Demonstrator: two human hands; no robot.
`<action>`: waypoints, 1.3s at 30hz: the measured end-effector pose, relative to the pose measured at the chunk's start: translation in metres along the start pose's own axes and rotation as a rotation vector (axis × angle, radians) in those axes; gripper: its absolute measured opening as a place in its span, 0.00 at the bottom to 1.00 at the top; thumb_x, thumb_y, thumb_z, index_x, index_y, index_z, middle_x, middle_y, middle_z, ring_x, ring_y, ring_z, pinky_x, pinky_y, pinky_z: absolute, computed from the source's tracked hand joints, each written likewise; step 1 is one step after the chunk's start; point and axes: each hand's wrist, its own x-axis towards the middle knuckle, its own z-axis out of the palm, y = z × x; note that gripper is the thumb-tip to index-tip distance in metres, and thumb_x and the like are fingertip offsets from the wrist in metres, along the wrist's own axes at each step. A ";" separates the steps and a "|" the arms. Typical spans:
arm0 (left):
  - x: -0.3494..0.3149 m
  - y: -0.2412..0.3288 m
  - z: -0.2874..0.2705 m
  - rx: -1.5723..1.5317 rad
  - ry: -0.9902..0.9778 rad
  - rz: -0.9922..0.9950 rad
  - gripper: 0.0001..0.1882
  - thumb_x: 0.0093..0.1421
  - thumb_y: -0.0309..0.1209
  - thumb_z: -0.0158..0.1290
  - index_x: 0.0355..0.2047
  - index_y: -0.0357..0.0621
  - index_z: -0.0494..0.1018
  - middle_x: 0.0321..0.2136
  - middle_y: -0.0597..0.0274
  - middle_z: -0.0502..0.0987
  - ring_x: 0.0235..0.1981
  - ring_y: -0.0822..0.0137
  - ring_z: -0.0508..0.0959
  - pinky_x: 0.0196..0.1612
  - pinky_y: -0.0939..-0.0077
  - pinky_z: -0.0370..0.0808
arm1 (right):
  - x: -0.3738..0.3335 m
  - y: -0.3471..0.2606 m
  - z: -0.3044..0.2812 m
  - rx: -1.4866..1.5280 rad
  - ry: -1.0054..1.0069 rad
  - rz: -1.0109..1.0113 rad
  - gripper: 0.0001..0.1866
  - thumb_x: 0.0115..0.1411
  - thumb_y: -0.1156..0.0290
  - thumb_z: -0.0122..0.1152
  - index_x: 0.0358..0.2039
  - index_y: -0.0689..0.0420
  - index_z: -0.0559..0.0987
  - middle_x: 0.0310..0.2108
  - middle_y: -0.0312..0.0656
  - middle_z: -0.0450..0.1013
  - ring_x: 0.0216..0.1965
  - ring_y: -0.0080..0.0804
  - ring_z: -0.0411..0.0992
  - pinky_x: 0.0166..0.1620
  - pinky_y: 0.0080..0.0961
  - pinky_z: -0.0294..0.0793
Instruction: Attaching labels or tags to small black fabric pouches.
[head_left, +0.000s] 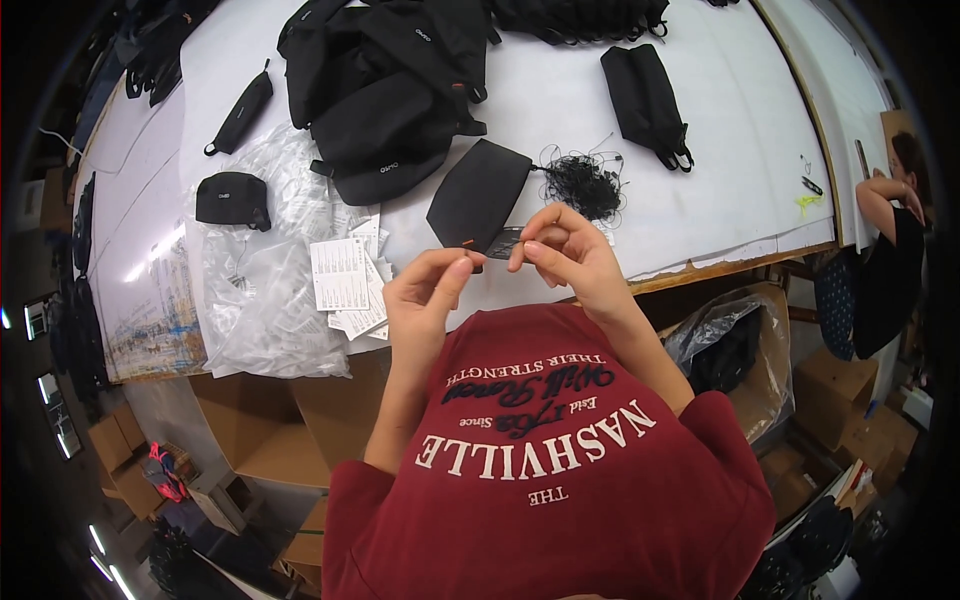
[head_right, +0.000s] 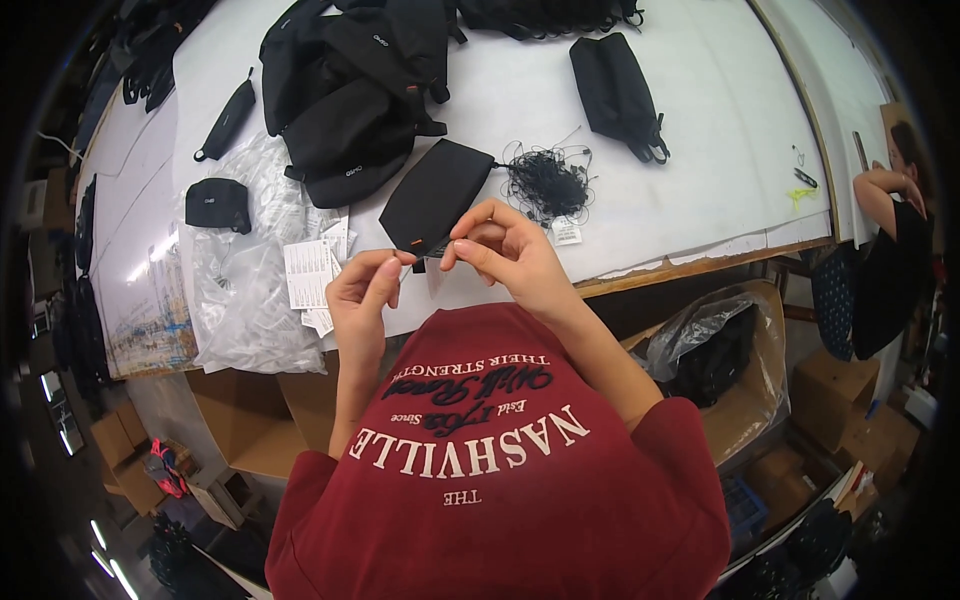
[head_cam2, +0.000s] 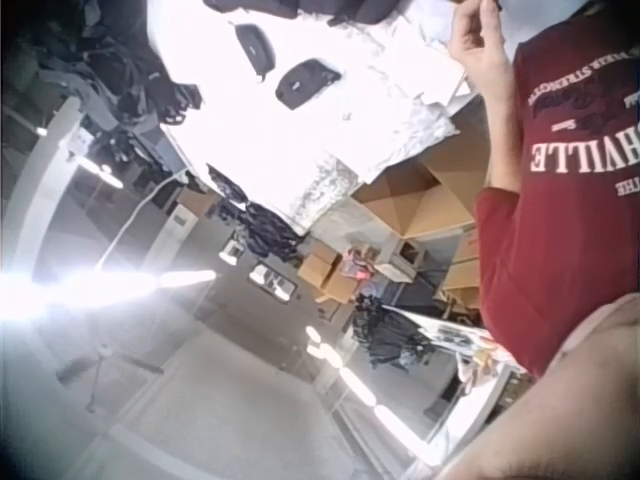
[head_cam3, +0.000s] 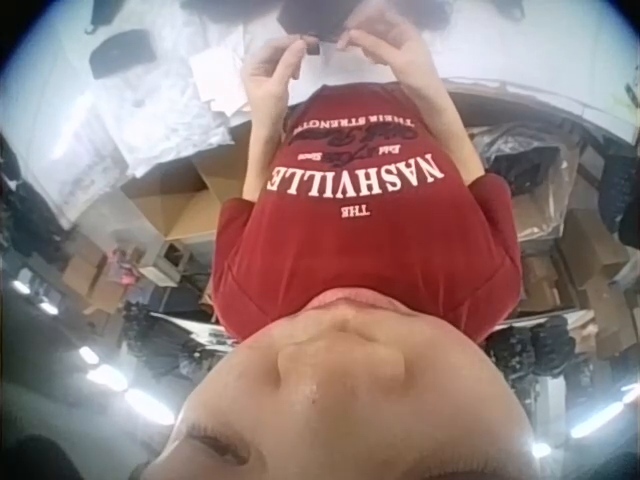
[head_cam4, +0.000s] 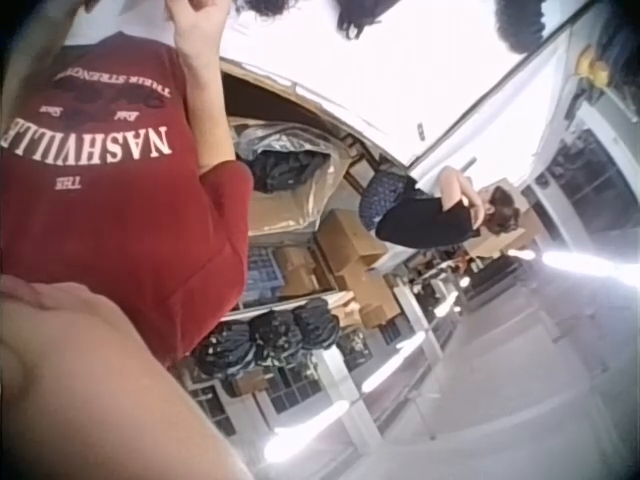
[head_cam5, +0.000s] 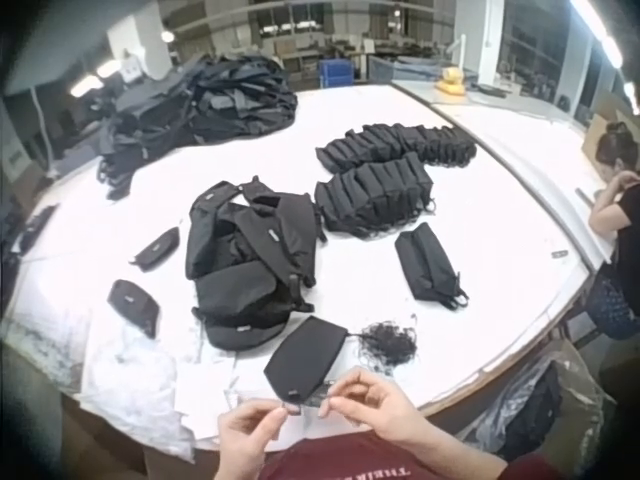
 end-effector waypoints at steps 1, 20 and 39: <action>-0.001 0.004 0.003 0.010 -0.035 -0.024 0.07 0.61 0.27 0.53 0.35 0.36 0.77 0.23 0.71 0.74 0.22 0.84 0.63 0.24 0.87 0.58 | 0.000 0.002 0.000 0.000 0.001 0.001 0.05 0.60 0.73 0.56 0.35 0.56 0.69 0.29 0.41 0.76 0.24 0.15 0.66 0.26 0.11 0.62; 0.001 -0.001 0.008 0.333 -0.238 0.036 0.06 0.61 0.26 0.52 0.29 0.34 0.73 0.16 0.68 0.70 0.17 0.83 0.64 0.20 0.86 0.58 | -0.003 0.015 0.001 -0.057 0.038 0.079 0.04 0.58 0.74 0.62 0.29 0.61 0.77 0.28 0.35 0.75 0.22 0.09 0.63 0.23 0.08 0.57; 0.095 -0.010 -0.003 0.422 -0.609 0.249 0.08 0.57 0.24 0.48 0.37 0.42 0.74 0.34 0.63 0.76 0.44 0.66 0.68 0.48 0.73 0.65 | -0.004 -0.005 -0.001 -0.041 0.071 -0.021 0.06 0.58 0.71 0.62 0.28 0.59 0.76 0.22 0.31 0.71 0.22 0.11 0.64 0.24 0.09 0.58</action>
